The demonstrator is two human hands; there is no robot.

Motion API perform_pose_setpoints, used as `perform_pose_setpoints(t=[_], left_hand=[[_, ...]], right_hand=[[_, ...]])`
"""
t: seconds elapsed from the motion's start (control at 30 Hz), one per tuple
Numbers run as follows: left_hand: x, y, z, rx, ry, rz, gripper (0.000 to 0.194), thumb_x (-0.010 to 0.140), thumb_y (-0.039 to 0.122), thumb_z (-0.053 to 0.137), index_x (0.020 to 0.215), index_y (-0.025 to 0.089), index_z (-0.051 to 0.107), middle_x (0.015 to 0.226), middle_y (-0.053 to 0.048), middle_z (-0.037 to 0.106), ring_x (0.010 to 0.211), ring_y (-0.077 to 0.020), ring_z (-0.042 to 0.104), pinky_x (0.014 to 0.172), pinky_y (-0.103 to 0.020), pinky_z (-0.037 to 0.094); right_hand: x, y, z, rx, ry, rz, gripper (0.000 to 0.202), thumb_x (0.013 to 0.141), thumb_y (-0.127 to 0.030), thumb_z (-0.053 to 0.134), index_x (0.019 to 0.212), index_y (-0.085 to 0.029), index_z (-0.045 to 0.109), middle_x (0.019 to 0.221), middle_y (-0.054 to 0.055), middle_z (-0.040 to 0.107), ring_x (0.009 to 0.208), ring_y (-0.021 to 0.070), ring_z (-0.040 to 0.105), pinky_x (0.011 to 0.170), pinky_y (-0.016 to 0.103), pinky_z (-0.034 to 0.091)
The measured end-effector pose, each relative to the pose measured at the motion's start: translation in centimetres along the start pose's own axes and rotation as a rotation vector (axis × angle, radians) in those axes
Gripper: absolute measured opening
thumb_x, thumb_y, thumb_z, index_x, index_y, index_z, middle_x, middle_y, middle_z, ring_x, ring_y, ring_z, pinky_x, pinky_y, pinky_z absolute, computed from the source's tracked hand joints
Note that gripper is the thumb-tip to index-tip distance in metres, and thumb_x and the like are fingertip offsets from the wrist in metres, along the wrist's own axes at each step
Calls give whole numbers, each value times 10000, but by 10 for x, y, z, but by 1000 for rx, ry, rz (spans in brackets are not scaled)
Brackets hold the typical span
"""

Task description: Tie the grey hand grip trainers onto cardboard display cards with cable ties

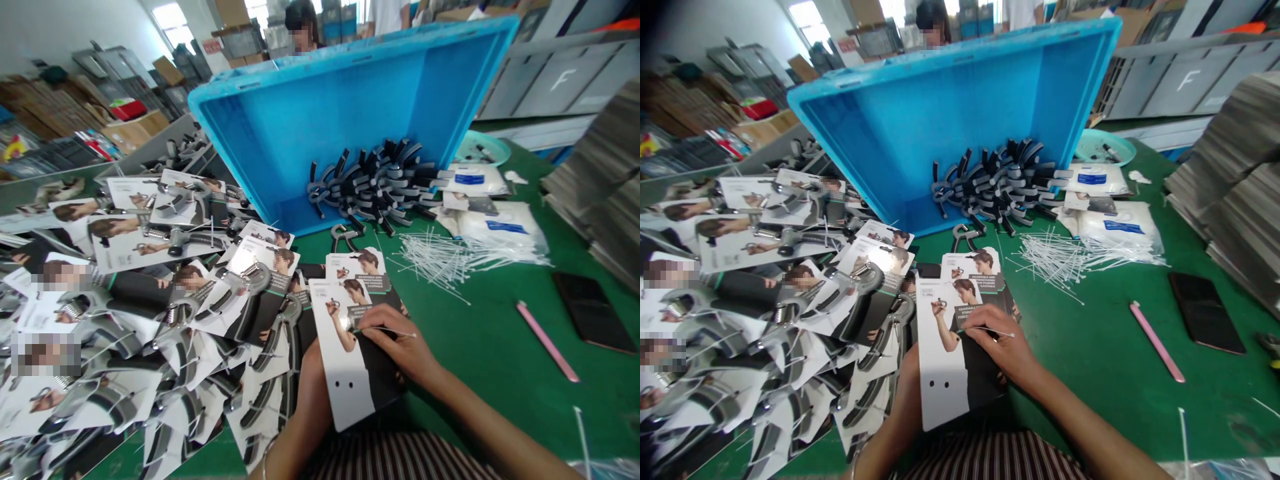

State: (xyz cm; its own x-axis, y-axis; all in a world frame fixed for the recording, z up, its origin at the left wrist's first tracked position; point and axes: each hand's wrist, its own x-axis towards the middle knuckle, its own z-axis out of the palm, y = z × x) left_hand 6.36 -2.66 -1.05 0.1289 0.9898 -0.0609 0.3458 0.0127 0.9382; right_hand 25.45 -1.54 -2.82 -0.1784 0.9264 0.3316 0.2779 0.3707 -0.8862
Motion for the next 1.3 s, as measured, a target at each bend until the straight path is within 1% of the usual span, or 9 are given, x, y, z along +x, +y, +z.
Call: perform_pose_setpoints(t=[0.13,0.3,0.43,0.6,0.7,0.87,1.03,1.2,1.3], left_hand=[[-31,-19,-7,67,20,-110,411,770,156,606,1181,168,627,1054,-75,726,942,-243,675,847,-348,531],[-47,-34,-13,-43,-177,-214,344,752,90,573,1067,162,689,1071,-65,731,954,-234,669,872,-341,519],[-45,-26,-20,-97,-279,-38,393,785,74,538,1131,189,684,1222,-71,672,1110,-234,610,981,-358,467],[-31,-17,-20,-111,-446,100,325,773,99,598,1082,155,681,1071,-79,729,963,-220,664,898,-327,522],[-25,-13,-19,-34,-587,154,290,815,149,592,1088,165,688,1097,-90,730,1019,-236,655,959,-352,501],[-33,-2,-31,78,-641,34,439,877,126,474,1285,224,604,1321,-68,634,1203,-226,577,1071,-375,424],[-46,5,-51,145,-778,-24,418,868,135,490,1255,220,624,1301,-73,645,1181,-222,601,1016,-341,469],[-36,2,-51,217,-666,103,404,861,95,460,1197,207,653,1249,-75,677,1153,-206,622,1016,-329,472],[-24,-4,-41,322,-484,229,334,828,106,505,1095,180,691,1141,-100,720,1076,-248,653,990,-390,495]], right_hand=[[0,4,6,-42,-80,-27,114,925,-221,608,982,-252,701,991,46,681,980,193,625,875,345,482],[5,0,4,-71,-132,-17,108,933,-228,593,977,-244,691,972,38,701,945,185,639,854,330,485],[2,-2,5,-30,-69,65,113,947,-249,569,977,-236,678,964,36,698,926,182,647,844,319,489],[-3,-5,16,-46,109,147,119,946,-276,570,986,-235,675,978,45,692,925,196,644,830,320,485],[-4,-6,19,-52,157,153,124,945,-278,572,997,-238,677,976,46,691,918,200,644,828,325,486],[-5,-4,18,-54,65,77,101,931,-257,597,966,-244,692,962,44,684,930,198,635,836,335,488],[-6,-4,18,-65,-24,11,98,926,-242,603,967,-251,691,968,44,671,950,200,619,845,350,485],[-7,-6,22,-34,64,74,102,947,-262,563,958,-236,660,945,50,667,914,198,619,825,340,482],[-9,-6,23,-27,105,108,111,952,-266,552,989,-237,652,967,47,668,918,195,622,827,328,474]])
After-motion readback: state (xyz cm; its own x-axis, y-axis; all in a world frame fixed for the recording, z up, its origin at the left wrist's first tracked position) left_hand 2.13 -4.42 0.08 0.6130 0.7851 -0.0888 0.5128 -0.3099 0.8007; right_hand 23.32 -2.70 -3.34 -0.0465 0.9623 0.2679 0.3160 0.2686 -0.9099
